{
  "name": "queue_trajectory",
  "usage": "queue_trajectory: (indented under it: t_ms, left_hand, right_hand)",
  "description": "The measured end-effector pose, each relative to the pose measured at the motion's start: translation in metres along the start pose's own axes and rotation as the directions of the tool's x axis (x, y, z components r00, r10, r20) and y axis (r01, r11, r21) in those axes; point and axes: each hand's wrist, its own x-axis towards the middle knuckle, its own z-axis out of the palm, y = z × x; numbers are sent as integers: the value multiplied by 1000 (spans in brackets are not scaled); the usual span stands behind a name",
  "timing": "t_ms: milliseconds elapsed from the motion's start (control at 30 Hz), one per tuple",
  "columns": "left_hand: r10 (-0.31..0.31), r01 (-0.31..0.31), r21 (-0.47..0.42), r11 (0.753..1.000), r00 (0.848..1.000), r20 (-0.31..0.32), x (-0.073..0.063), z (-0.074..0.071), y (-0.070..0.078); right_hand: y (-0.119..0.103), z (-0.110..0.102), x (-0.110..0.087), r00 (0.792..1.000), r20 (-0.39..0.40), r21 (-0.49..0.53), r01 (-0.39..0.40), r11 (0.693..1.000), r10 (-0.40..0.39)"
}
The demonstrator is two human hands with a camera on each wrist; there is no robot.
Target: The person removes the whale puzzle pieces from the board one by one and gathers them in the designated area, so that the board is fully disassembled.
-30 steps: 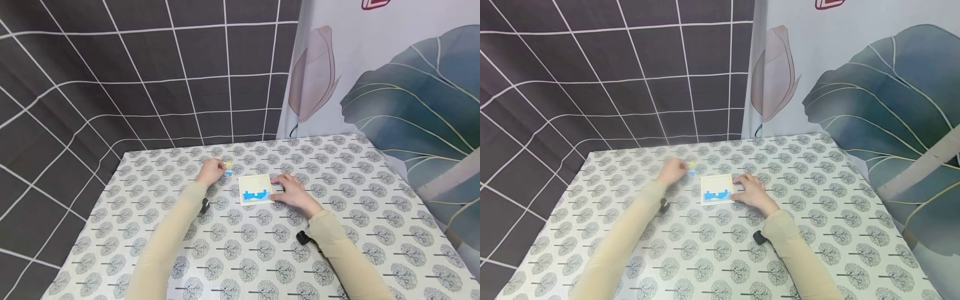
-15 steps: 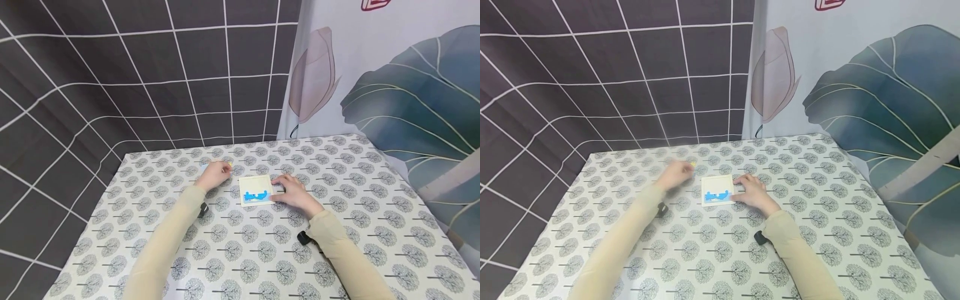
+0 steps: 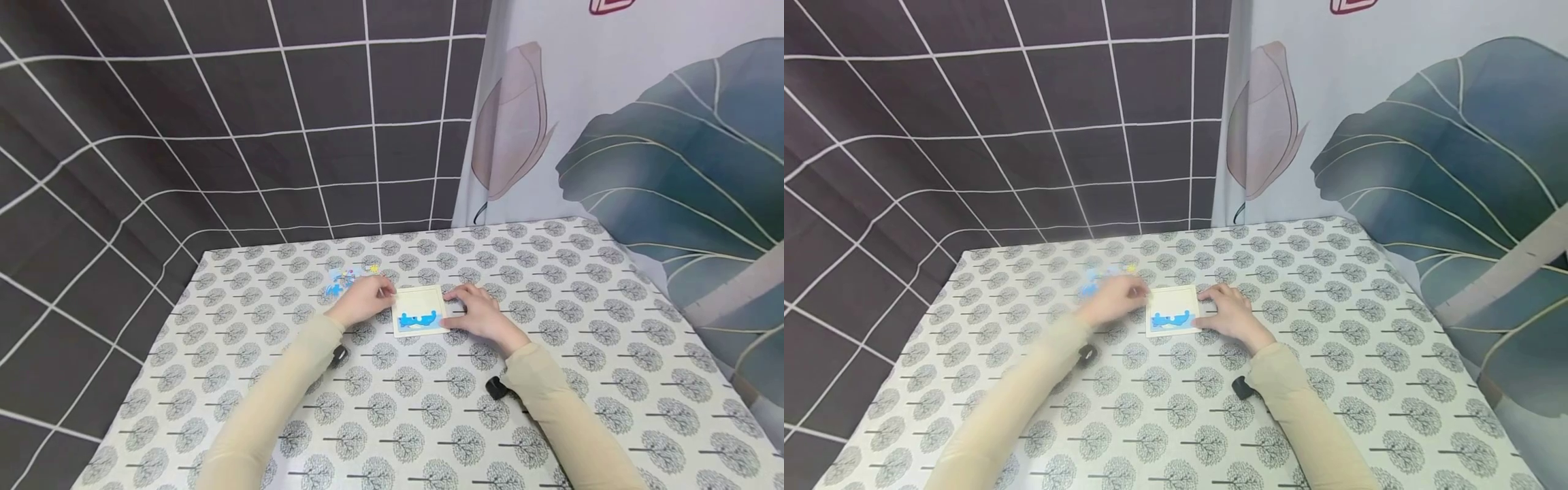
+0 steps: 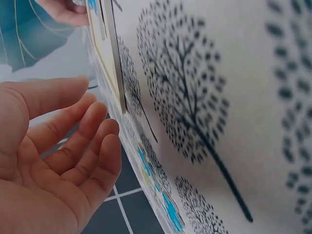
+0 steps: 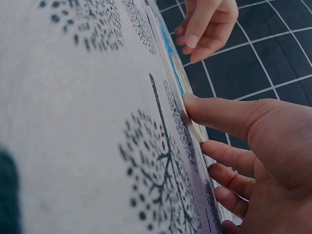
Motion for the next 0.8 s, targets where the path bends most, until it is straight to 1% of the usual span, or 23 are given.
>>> queue_trajectory:
  t_ms: [167,300,400,533,800]
  left_hand:
    - [30,-30,41,999,999,16,-6,2,8]
    - [73,-77,74,994,996,56,-12,3,12]
    - [98,-107,100,989,991,89,-14,5,12]
    - [99,-112,118,987,989,111,-16,10,11]
    - [94,-109,127,986,988,119,-18,16,12]
  right_hand:
    - [-1,0,0,1000,3,8,4,1000,-4]
    - [-1,0,0,1000,10,6,2,1000,-2]
    - [0,-1,1,1000,10,5,5,1000,-5]
    - [-2,-2,1,1000,11,10,-1,1000,1]
    - [-2,-2,-1,1000,9,11,-3,1000,3]
